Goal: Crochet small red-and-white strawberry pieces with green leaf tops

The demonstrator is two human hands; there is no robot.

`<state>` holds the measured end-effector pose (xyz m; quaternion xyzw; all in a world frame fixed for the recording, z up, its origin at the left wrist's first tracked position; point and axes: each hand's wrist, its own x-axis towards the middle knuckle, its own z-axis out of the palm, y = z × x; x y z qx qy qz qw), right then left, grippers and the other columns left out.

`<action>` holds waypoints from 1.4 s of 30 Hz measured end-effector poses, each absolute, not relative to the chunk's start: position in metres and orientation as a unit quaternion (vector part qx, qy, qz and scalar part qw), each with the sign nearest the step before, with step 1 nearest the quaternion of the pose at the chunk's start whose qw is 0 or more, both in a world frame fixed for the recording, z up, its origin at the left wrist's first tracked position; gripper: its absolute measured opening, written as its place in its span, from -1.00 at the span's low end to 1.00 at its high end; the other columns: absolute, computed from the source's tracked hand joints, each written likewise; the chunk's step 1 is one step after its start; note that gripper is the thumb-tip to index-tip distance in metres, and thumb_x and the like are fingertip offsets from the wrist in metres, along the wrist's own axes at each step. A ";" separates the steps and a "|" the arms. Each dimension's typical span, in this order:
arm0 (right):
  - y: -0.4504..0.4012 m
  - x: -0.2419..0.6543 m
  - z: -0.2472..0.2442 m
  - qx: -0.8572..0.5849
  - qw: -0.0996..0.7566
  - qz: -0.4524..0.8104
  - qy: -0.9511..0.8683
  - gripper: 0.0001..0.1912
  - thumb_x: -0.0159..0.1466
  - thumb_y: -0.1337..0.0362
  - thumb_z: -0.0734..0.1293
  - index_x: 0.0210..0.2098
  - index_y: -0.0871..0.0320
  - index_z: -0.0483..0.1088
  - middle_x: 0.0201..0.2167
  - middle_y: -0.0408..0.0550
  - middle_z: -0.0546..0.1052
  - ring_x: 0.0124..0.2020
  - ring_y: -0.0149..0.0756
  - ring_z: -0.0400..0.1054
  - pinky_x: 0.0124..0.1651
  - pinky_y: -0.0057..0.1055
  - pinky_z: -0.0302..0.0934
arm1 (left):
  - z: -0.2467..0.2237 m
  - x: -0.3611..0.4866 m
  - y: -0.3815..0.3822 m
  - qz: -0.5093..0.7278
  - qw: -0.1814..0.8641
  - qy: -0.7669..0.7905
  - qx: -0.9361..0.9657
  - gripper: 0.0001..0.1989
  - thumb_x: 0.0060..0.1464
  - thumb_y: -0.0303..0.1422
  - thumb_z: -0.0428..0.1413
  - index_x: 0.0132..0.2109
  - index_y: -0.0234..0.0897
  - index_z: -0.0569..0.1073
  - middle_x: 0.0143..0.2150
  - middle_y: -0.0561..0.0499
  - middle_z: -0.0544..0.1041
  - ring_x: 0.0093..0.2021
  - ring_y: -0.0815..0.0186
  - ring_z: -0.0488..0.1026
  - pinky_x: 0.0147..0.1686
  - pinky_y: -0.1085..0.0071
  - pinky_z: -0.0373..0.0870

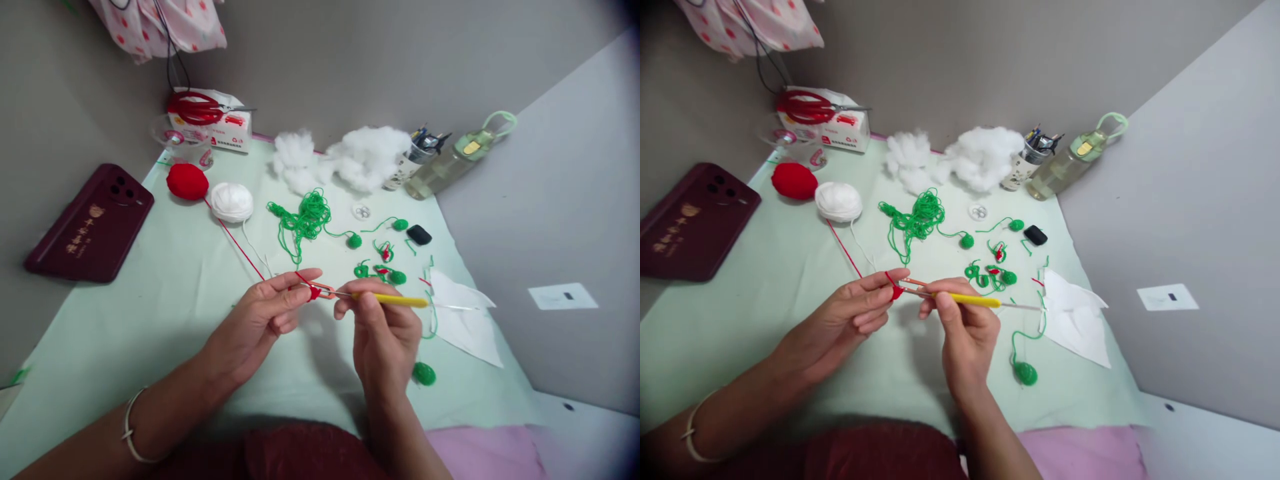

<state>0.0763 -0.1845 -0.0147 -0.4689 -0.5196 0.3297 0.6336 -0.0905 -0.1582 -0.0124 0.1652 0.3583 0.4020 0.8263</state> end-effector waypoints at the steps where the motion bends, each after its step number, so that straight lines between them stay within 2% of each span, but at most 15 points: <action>1: -0.183 0.077 -0.015 -0.462 0.642 0.357 -0.497 -0.84 0.42 0.26 0.37 -0.23 0.08 0.62 -0.36 -0.09 0.60 -0.49 -0.37 0.46 -0.43 -0.36 0.42 | -0.012 -0.091 -0.158 0.405 0.826 0.357 0.164 -0.82 0.11 -0.41 0.39 -0.11 -0.24 0.74 -0.29 0.08 0.44 -0.55 0.64 0.04 -0.56 0.62 0.08; 4: -0.180 0.077 -0.016 -0.444 0.656 0.406 -0.456 -0.85 0.39 0.25 0.39 -0.26 0.08 0.63 -0.34 -0.10 0.59 -0.51 -0.42 0.44 -0.47 -0.43 0.40 | -0.011 -0.091 -0.158 0.413 0.820 0.359 0.168 -0.85 0.10 -0.41 0.39 -0.15 -0.21 0.75 -0.29 0.09 0.46 -0.55 0.63 0.05 -0.55 0.61 0.10; 8: -0.183 0.072 -0.019 -0.438 0.633 0.392 -0.504 -0.82 0.43 0.29 0.35 -0.20 0.04 0.64 -0.33 -0.10 0.60 -0.49 -0.40 0.46 -0.46 -0.42 0.41 | -0.009 -0.087 -0.161 0.418 0.792 0.382 0.228 -0.70 0.09 -0.35 0.40 0.00 -0.15 0.72 -0.36 0.10 0.47 -0.52 0.54 0.11 -0.51 0.54 0.13; 12: -0.192 0.064 -0.025 -0.480 0.549 0.136 -0.671 -0.68 0.39 0.44 0.37 0.00 -0.07 0.63 -0.19 -0.04 0.64 -0.25 -0.27 0.56 -0.27 -0.31 0.49 | -0.009 -0.081 -0.167 0.420 0.781 0.391 0.246 -0.51 0.07 -0.32 0.42 0.17 -0.17 0.63 -0.38 0.12 0.46 -0.47 0.48 0.15 -0.47 0.51 0.14; 15: -0.193 0.065 -0.027 -0.472 0.541 0.041 -0.695 -0.59 0.35 0.50 0.39 0.06 -0.09 0.61 -0.14 -0.03 0.65 -0.16 -0.23 0.57 -0.21 -0.29 0.49 | -0.011 -0.082 -0.168 0.380 0.829 0.354 0.206 -0.57 0.10 -0.27 0.40 0.11 -0.25 0.66 -0.46 0.17 0.31 -0.51 0.50 0.05 -0.50 0.51 0.11; 19: -0.183 0.075 -0.019 -0.490 0.625 0.218 -0.567 -0.78 0.42 0.40 0.34 -0.15 0.02 0.63 -0.38 -0.13 0.58 -0.39 -0.34 0.49 -0.32 -0.35 0.43 | -0.014 -0.089 -0.162 0.388 0.836 0.346 0.178 -0.71 0.12 -0.32 0.39 0.00 -0.25 0.71 -0.44 0.14 0.34 -0.54 0.53 -0.02 -0.52 0.52 0.09; 22: -0.177 0.077 -0.015 -0.469 0.643 0.351 -0.494 -0.79 0.44 0.29 0.32 -0.25 0.08 0.60 -0.38 -0.12 0.57 -0.53 -0.42 0.40 -0.47 -0.41 0.35 | -0.014 -0.091 -0.161 0.421 0.801 0.373 0.204 -0.66 0.07 -0.36 0.41 0.03 -0.19 0.70 -0.40 0.12 0.43 -0.49 0.49 0.17 -0.42 0.50 0.22; 24: -0.179 0.073 -0.016 -0.469 0.610 0.339 -0.542 -0.82 0.43 0.30 0.33 -0.23 0.06 0.61 -0.37 -0.11 0.59 -0.47 -0.38 0.46 -0.42 -0.39 0.39 | -0.013 -0.088 -0.163 0.439 0.775 0.389 0.236 -0.52 0.05 -0.38 0.42 0.14 -0.13 0.64 -0.39 0.14 0.46 -0.36 0.42 0.34 -0.22 0.47 0.33; 26: -0.183 0.067 -0.019 -0.482 0.566 0.228 -0.628 -0.81 0.40 0.39 0.37 -0.15 0.01 0.63 -0.29 -0.07 0.65 -0.31 -0.28 0.55 -0.28 -0.31 0.44 | -0.013 -0.084 -0.166 0.445 0.764 0.395 0.250 -0.41 0.05 -0.38 0.42 0.24 -0.11 0.57 -0.36 0.13 0.51 -0.24 0.36 0.42 -0.05 0.42 0.34; 29: -0.189 0.063 -0.022 -0.481 0.548 0.100 -0.677 -0.66 0.35 0.49 0.40 -0.01 -0.05 0.63 -0.11 -0.01 0.70 -0.11 -0.19 0.59 -0.13 -0.22 0.48 | -0.014 -0.081 -0.168 0.407 0.795 0.382 0.236 -0.40 0.08 -0.33 0.41 0.27 -0.12 0.55 -0.24 0.06 0.60 -0.16 0.32 0.45 -0.03 0.39 0.32; 31: -0.188 0.065 -0.021 -0.477 0.577 0.157 -0.644 -0.70 0.38 0.46 0.38 -0.04 -0.04 0.63 -0.14 -0.03 0.71 -0.14 -0.20 0.60 -0.14 -0.23 0.50 | -0.014 -0.082 -0.167 0.382 0.813 0.373 0.233 -0.51 0.12 -0.28 0.39 0.20 -0.13 0.61 -0.19 0.03 0.62 -0.19 0.35 0.41 -0.13 0.43 0.29; 33: -0.186 0.070 -0.019 -0.469 0.600 0.271 -0.588 -0.80 0.42 0.37 0.35 -0.11 0.02 0.63 -0.23 -0.05 0.71 -0.28 -0.25 0.60 -0.23 -0.28 0.51 | -0.013 -0.085 -0.164 0.378 0.813 0.373 0.238 -0.61 0.15 -0.26 0.37 0.12 -0.13 0.66 -0.17 0.02 0.63 -0.25 0.37 0.36 -0.19 0.44 0.25; 36: -0.184 0.075 -0.015 -0.460 0.608 0.361 -0.538 -0.80 0.48 0.28 0.28 -0.15 0.09 0.57 -0.30 -0.06 0.69 -0.45 -0.33 0.54 -0.36 -0.33 0.50 | -0.010 -0.090 -0.161 0.393 0.793 0.389 0.257 -0.66 0.15 -0.27 0.36 0.08 -0.14 0.68 -0.17 0.01 0.65 -0.26 0.36 0.35 -0.19 0.42 0.25; 39: -0.189 0.075 -0.015 -0.468 0.584 0.258 -0.611 -0.78 0.48 0.36 0.25 -0.06 0.05 0.54 -0.24 -0.06 0.69 -0.38 -0.31 0.57 -0.29 -0.30 0.53 | -0.010 -0.092 -0.160 0.428 0.762 0.399 0.277 -0.63 0.11 -0.30 0.39 0.09 -0.14 0.67 -0.29 0.07 0.60 -0.25 0.34 0.42 -0.15 0.41 0.28; 42: -0.195 0.074 -0.020 -0.448 0.486 0.087 -0.746 -0.67 0.45 0.41 0.29 0.10 -0.03 0.52 -0.10 -0.03 0.68 -0.15 -0.22 0.61 -0.13 -0.26 0.56 | -0.011 -0.090 -0.161 0.451 0.759 0.389 0.263 -0.50 0.04 -0.34 0.44 0.15 -0.15 0.62 -0.37 0.12 0.56 -0.26 0.33 0.47 -0.12 0.40 0.32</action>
